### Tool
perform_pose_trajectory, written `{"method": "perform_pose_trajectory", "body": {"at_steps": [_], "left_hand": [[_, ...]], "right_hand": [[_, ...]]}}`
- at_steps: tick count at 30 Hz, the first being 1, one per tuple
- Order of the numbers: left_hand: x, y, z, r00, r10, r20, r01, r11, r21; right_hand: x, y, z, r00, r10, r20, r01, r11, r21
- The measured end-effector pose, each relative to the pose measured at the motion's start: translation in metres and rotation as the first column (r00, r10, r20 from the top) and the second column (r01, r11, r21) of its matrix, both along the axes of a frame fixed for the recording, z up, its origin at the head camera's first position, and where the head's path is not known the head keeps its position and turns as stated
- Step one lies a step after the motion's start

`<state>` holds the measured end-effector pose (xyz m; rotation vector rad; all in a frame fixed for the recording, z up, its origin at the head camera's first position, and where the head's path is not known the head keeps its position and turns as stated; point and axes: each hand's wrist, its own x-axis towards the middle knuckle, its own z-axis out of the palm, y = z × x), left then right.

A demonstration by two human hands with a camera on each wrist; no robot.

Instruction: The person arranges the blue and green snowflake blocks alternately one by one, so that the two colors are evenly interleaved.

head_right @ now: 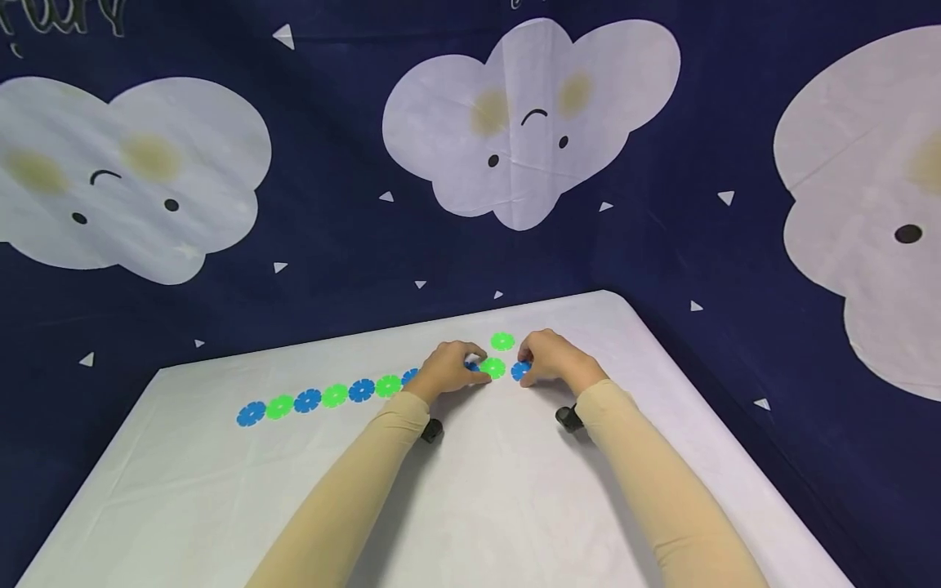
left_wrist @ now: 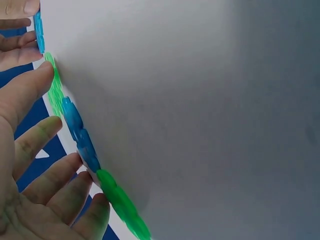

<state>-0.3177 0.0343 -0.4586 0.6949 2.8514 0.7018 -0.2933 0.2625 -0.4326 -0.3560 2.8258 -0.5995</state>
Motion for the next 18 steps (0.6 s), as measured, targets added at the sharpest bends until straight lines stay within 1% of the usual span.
{"method": "perform_pose_trajectory", "body": {"at_steps": [9, 13, 18], "left_hand": [[0.0033, 0.0073, 0.0017, 1.0, 0.011, -0.024, -0.012, 0.999, -0.031], [0.0039, 0.0084, 0.0048, 1.0, 0.011, -0.022, -0.012, 0.999, -0.039], [0.0044, 0.0068, 0.0056, 1.0, 0.02, -0.018, -0.021, 0.999, -0.044]], "right_hand": [[-0.0032, -0.0015, 0.0029, 0.999, -0.002, 0.037, 0.001, 1.0, 0.023], [-0.0046, -0.0008, 0.0045, 0.998, -0.018, 0.057, 0.016, 0.999, 0.031], [-0.0055, -0.0047, 0.0074, 0.997, -0.038, 0.07, 0.033, 0.997, 0.07]]}}
